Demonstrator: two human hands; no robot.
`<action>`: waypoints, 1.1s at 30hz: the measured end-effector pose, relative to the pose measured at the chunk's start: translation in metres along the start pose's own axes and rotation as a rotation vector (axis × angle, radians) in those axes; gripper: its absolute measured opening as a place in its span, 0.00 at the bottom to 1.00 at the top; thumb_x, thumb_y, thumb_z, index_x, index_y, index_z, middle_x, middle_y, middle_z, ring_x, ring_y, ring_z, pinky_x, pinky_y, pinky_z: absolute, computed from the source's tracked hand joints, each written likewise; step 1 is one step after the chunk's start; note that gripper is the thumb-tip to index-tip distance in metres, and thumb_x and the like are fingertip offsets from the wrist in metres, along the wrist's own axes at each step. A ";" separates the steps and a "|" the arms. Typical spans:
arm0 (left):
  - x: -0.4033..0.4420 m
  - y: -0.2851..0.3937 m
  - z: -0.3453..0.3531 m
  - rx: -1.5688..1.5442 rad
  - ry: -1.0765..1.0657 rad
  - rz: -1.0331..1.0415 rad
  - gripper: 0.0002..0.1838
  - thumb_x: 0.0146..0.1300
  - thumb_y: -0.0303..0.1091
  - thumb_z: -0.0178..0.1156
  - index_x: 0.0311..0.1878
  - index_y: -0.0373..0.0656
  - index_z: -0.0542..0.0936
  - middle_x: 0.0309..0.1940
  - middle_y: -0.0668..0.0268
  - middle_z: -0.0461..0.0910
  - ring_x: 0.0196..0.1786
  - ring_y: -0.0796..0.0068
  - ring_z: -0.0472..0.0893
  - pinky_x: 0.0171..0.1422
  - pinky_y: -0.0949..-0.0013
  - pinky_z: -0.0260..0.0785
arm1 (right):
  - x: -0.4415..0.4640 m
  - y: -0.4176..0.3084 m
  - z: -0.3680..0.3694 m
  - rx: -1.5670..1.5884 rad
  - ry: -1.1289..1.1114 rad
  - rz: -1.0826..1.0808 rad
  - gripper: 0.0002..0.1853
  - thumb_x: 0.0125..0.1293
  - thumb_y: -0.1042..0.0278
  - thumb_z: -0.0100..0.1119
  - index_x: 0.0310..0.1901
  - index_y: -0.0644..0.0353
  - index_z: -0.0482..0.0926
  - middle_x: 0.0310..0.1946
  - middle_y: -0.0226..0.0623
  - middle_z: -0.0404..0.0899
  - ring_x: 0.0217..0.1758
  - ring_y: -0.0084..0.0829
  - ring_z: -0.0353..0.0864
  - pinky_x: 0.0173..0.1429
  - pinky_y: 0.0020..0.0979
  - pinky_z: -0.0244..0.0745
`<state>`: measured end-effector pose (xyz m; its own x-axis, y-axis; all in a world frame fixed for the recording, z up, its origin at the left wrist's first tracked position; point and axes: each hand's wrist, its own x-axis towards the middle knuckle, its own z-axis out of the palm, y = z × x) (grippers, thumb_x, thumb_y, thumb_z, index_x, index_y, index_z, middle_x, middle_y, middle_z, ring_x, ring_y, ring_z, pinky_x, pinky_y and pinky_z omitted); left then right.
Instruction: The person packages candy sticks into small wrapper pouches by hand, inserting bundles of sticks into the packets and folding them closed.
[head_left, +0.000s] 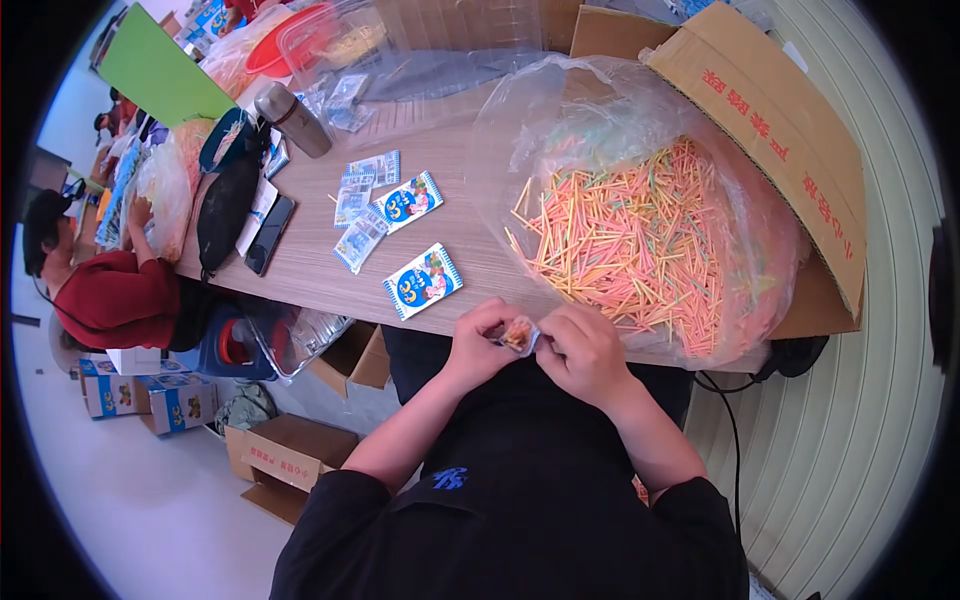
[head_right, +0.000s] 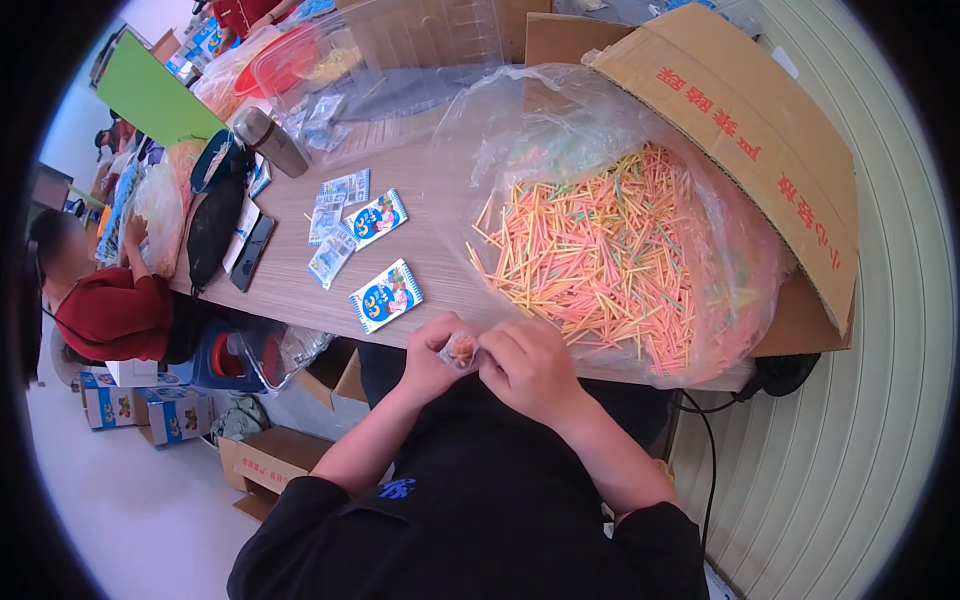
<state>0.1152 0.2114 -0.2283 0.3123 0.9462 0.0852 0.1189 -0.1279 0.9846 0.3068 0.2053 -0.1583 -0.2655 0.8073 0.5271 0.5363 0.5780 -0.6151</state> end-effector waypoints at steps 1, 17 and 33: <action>-0.001 0.000 -0.003 0.001 0.003 -0.003 0.16 0.50 0.23 0.78 0.42 0.38 0.84 0.38 0.70 0.78 0.41 0.81 0.79 0.45 0.75 0.72 | 0.002 0.000 -0.004 -0.015 -0.044 -0.065 0.11 0.50 0.77 0.69 0.35 0.59 0.79 0.31 0.34 0.78 0.34 0.37 0.80 0.40 0.37 0.74; -0.004 0.026 -0.026 0.100 -0.017 0.214 0.18 0.48 0.22 0.77 0.45 0.43 0.89 0.40 0.63 0.86 0.42 0.68 0.85 0.45 0.68 0.78 | -0.005 0.006 -0.008 -0.059 -0.194 -0.149 0.13 0.51 0.76 0.69 0.39 0.59 0.79 0.35 0.34 0.78 0.39 0.36 0.80 0.48 0.37 0.75; 0.000 0.031 -0.031 0.294 -0.032 0.369 0.10 0.58 0.21 0.69 0.43 0.40 0.89 0.40 0.62 0.87 0.43 0.68 0.85 0.49 0.68 0.77 | -0.030 0.019 0.002 -0.057 -0.142 0.007 0.10 0.55 0.74 0.70 0.38 0.57 0.79 0.33 0.35 0.80 0.37 0.39 0.81 0.44 0.39 0.76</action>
<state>0.0899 0.2163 -0.1927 0.4126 0.8124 0.4120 0.2551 -0.5373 0.8039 0.3236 0.1927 -0.1869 -0.3704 0.8221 0.4324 0.5817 0.5682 -0.5820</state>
